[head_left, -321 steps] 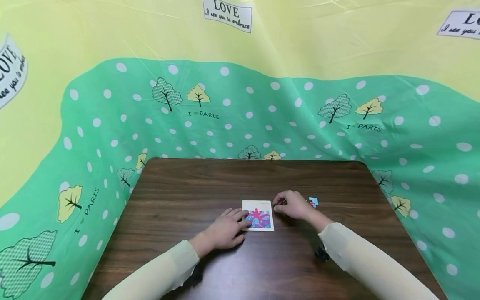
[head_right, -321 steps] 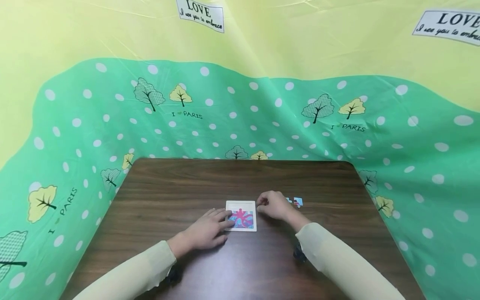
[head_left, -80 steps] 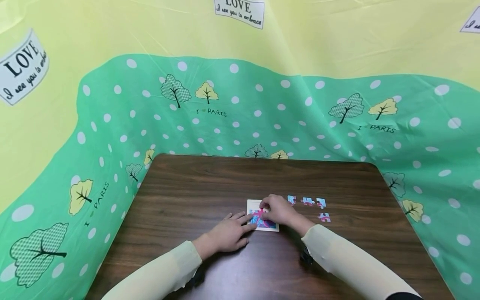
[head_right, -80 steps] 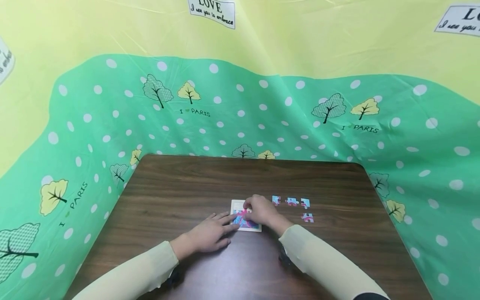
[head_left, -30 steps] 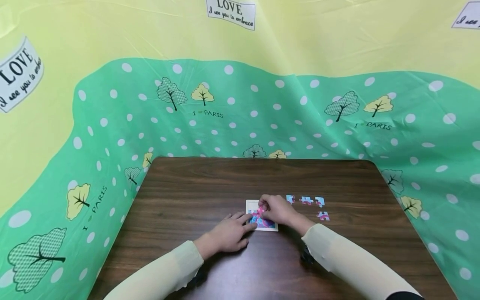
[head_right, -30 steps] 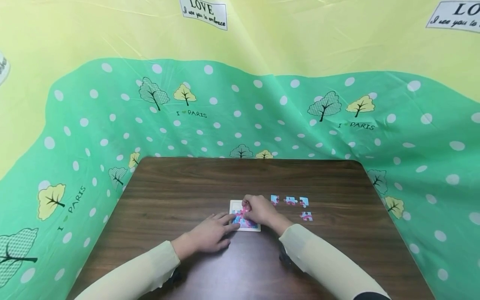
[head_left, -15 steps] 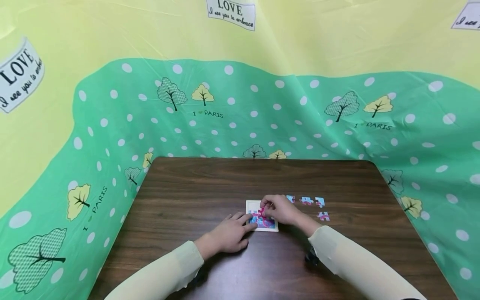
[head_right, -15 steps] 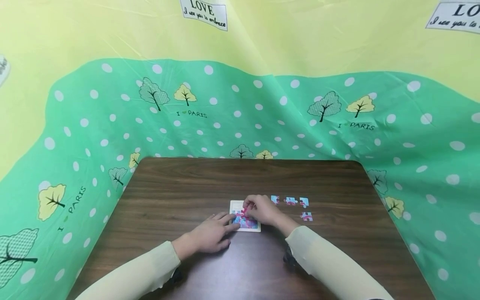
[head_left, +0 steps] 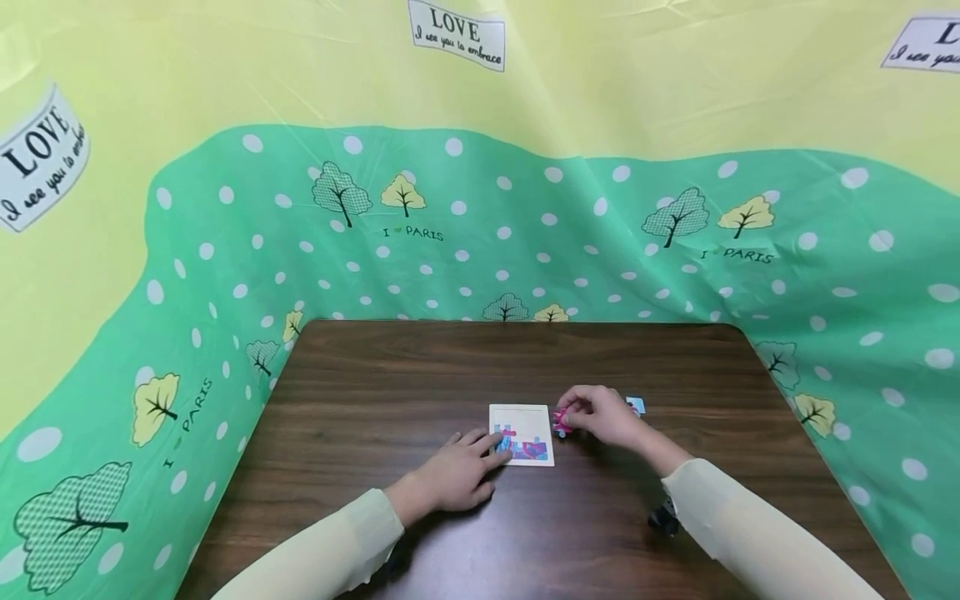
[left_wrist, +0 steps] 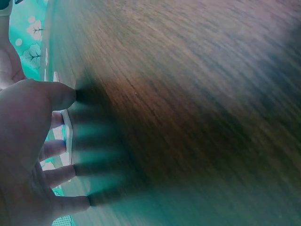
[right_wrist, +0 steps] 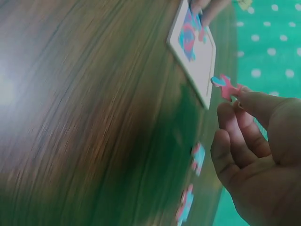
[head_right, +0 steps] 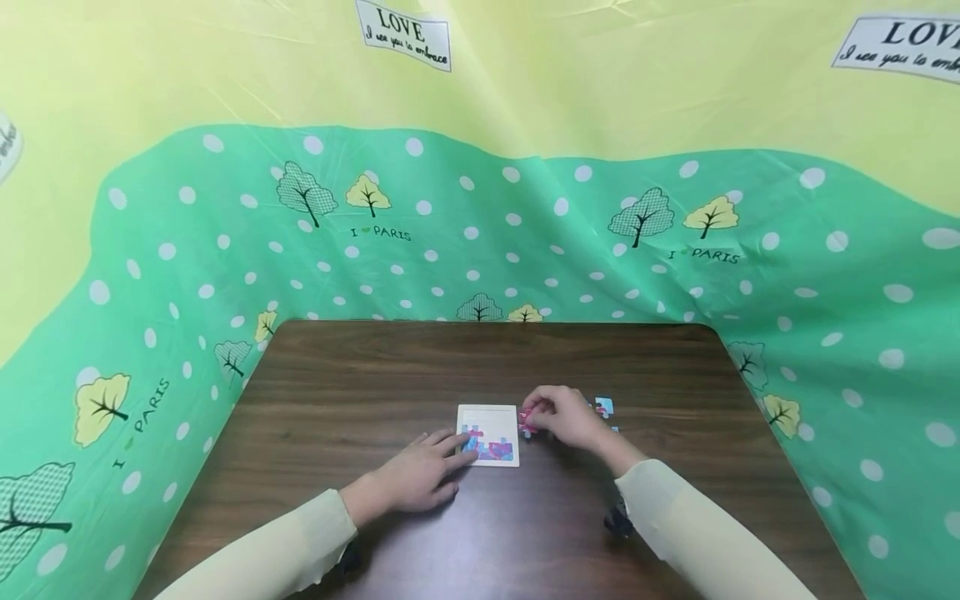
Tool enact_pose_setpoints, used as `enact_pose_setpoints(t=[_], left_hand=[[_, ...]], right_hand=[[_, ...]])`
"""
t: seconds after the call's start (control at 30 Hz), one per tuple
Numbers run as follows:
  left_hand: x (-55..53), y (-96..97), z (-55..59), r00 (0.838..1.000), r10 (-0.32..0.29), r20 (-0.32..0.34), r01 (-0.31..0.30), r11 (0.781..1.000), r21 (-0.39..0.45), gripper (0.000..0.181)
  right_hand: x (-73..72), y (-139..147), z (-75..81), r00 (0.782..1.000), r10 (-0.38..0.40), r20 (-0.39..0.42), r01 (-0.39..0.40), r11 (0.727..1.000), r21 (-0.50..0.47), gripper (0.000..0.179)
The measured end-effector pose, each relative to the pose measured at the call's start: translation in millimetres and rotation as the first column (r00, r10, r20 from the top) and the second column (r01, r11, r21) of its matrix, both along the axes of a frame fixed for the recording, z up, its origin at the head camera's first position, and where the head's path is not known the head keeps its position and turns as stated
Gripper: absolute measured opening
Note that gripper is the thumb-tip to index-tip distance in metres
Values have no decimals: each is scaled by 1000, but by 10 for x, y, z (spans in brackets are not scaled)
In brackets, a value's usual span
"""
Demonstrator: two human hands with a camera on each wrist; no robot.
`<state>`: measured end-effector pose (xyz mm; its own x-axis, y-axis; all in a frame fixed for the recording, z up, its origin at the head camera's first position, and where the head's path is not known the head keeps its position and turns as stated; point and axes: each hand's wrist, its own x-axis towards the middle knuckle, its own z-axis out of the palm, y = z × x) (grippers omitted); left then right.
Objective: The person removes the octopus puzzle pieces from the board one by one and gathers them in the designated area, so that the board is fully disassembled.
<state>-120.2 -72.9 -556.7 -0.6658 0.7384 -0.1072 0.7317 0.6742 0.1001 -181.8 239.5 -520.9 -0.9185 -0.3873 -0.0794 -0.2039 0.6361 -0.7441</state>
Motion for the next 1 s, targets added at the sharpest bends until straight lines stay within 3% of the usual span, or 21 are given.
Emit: enact_pose_setpoints(t=[0.27,0.5,0.67,0.9,1.0], left_hand=[[20,-4,-6,1000,12,8,-12,1000,-3,58],[18,-1,-3,1000,8,7,-8,1000,0,58],[21,-5,3,1000,12,11,-12,1000,1,58],[26,0,8,1000,11,12,-11,1000,1,58],[26,-2,6,1000,13,15,-13,1000,1,58]], right_hand=[[37,374,11,999,-50,5,50,999,16,10],[62,643,-16,996,-84,-38,86,994,60,9],[73,734,-34,993,-112,-34,115,990,84,9],[76,773,-126,987,-157,35,151,980,125,16],[57,774,-167,988,-156,16,152,977,151,15]])
